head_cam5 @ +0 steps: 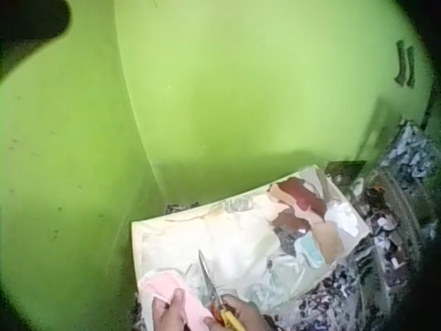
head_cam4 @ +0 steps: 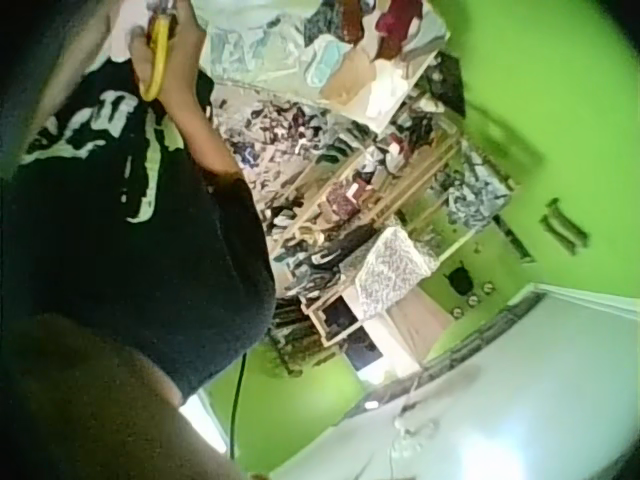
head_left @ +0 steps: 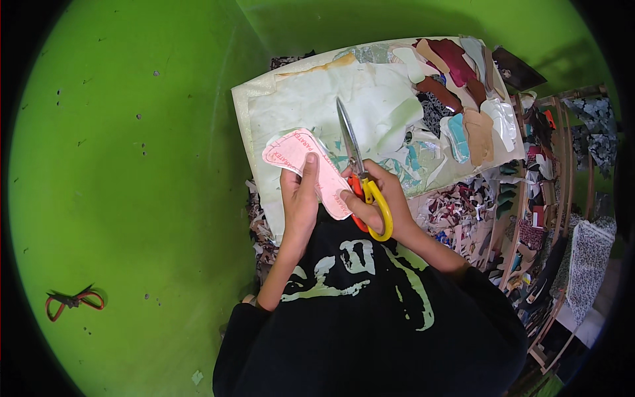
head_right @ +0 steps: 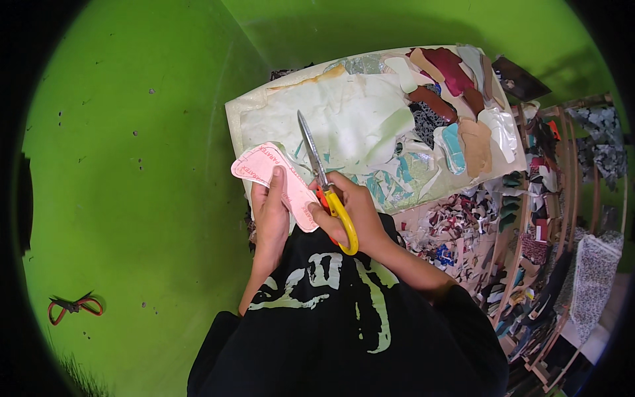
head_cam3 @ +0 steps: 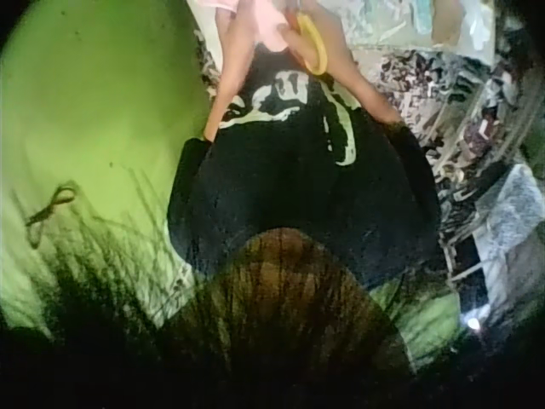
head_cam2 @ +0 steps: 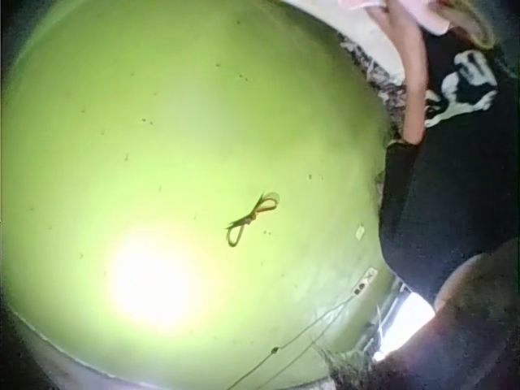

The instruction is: Cutting out a pink foam shoe insole from a larger sheet of material using scissors.

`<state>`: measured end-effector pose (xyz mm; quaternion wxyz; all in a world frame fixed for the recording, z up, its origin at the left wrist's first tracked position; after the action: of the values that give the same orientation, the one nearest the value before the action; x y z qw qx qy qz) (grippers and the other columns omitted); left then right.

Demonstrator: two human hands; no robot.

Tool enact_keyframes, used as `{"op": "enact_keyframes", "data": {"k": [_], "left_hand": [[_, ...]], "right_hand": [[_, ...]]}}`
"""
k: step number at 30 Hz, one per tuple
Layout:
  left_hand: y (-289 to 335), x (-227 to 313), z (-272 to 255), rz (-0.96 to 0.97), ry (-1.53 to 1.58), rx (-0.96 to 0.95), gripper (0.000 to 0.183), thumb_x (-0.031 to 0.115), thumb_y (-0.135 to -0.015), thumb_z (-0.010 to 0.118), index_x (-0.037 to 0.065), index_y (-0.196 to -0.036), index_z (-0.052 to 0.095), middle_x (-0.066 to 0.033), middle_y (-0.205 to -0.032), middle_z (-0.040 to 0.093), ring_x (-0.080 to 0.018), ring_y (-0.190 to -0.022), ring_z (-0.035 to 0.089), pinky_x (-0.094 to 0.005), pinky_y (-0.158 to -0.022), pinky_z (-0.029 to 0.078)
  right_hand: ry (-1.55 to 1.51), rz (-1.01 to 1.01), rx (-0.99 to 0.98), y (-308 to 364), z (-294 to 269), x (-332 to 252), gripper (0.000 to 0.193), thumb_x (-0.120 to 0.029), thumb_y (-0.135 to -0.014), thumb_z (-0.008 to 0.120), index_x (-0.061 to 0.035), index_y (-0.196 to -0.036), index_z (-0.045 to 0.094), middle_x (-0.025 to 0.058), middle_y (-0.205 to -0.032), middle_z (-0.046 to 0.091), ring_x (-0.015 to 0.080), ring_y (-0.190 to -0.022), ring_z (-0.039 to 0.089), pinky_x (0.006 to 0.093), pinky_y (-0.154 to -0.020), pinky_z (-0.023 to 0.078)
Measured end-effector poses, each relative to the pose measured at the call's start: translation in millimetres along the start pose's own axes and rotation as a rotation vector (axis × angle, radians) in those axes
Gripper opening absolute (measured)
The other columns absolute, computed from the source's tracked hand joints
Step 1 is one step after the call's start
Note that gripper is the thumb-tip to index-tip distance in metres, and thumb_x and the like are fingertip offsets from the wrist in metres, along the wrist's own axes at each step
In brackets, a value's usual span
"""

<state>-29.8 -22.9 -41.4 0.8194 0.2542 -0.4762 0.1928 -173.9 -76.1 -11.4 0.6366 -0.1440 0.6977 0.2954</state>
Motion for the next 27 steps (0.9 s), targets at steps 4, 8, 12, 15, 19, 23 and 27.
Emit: {"op": "enact_keyframes", "data": {"k": [4,8,12,15,19,23,27], "left_hand": [[-5,-7,-4,0.075,-0.045,0.089,0.025,0.023,-0.102,0.056,0.002,-0.115,0.057,-0.0028,-0.1,0.062,-0.0068,-0.086,0.057,-0.0234,-0.075,0.046],[-4,1,3,0.15,-0.063,0.11,0.021,0.021,-0.103,0.055,0.001,-0.103,0.061,0.0001,-0.093,0.061,-0.0041,-0.081,0.05,-0.0214,-0.071,0.042],[-5,4,4,0.195,-0.077,0.16,0.019,0.02,-0.102,0.056,0.001,-0.104,0.06,-0.0006,-0.094,0.061,-0.0051,-0.082,0.052,-0.0222,-0.073,0.043],[-7,6,-4,0.235,-0.08,0.179,0.022,0.019,-0.101,0.057,0.001,-0.114,0.056,-0.0034,-0.102,0.061,-0.0076,-0.09,0.055,-0.0242,-0.08,0.045],[-11,11,-5,0.363,-0.122,0.166,0.032,0.012,-0.099,0.06,0.0,-0.126,0.049,-0.0068,-0.111,0.06,-0.0103,-0.097,0.056,-0.0265,-0.086,0.046],[-12,16,0,0.378,-0.096,0.163,0.034,0.009,-0.097,0.061,-0.001,-0.127,0.048,-0.0072,-0.112,0.059,-0.011,-0.098,0.056,-0.0268,-0.086,0.046],[-13,17,0,0.404,-0.271,0.128,0.032,0.009,-0.097,0.061,-0.002,-0.125,0.048,-0.0081,-0.109,0.06,-0.0115,-0.095,0.057,-0.0257,-0.084,0.046]], "right_hand": [[0.045,-0.04,-0.012,0,4,-2,0.028,-0.005,-0.081,0.073,-0.0007,-0.106,0.06,-0.0009,-0.069,0.055,0.0031,-0.063,0.047,0.0212,-0.056,0.039],[0.106,-0.1,-0.041,-1,6,-4,0.03,-0.005,-0.081,0.073,0.0007,-0.108,0.061,0.001,-0.067,0.055,0.0039,-0.059,0.046,0.0217,-0.054,0.039],[0.131,-0.088,-0.072,0,5,-8,0.036,-0.011,-0.079,0.079,0.0013,-0.106,0.059,0.0041,-0.065,0.056,0.006,-0.057,0.05,0.0237,-0.054,0.041],[0.263,-0.167,-0.22,0,-5,-11,0.053,-0.027,-0.076,0.085,0.0004,-0.109,0.053,0.0087,-0.067,0.054,0.0154,-0.059,0.054,0.0298,-0.057,0.043],[0.336,-0.243,-0.352,2,-11,5,0.078,-0.049,-0.071,0.086,-0.0004,-0.113,0.041,0.0163,-0.075,0.051,0.0329,-0.065,0.053,0.04,-0.064,0.046],[0.318,-0.206,-0.399,6,-8,4,0.081,-0.055,-0.069,0.085,-0.0013,-0.108,0.038,0.0145,-0.072,0.05,0.031,-0.065,0.057,0.0394,-0.063,0.047],[0.282,-0.131,-0.445,2,-7,-5,0.082,-0.058,-0.068,0.084,-0.002,-0.104,0.036,0.0126,-0.07,0.05,0.0279,-0.062,0.056,0.0376,-0.06,0.047]]}}
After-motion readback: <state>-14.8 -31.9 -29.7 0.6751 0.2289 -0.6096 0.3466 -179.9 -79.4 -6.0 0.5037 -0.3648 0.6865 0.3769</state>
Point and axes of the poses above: each hand's wrist, its own y-axis away from the middle knuckle, its own z-axis out of the palm, x = y × z, the point moved 2 cm from there along -y, towards the middle knuckle
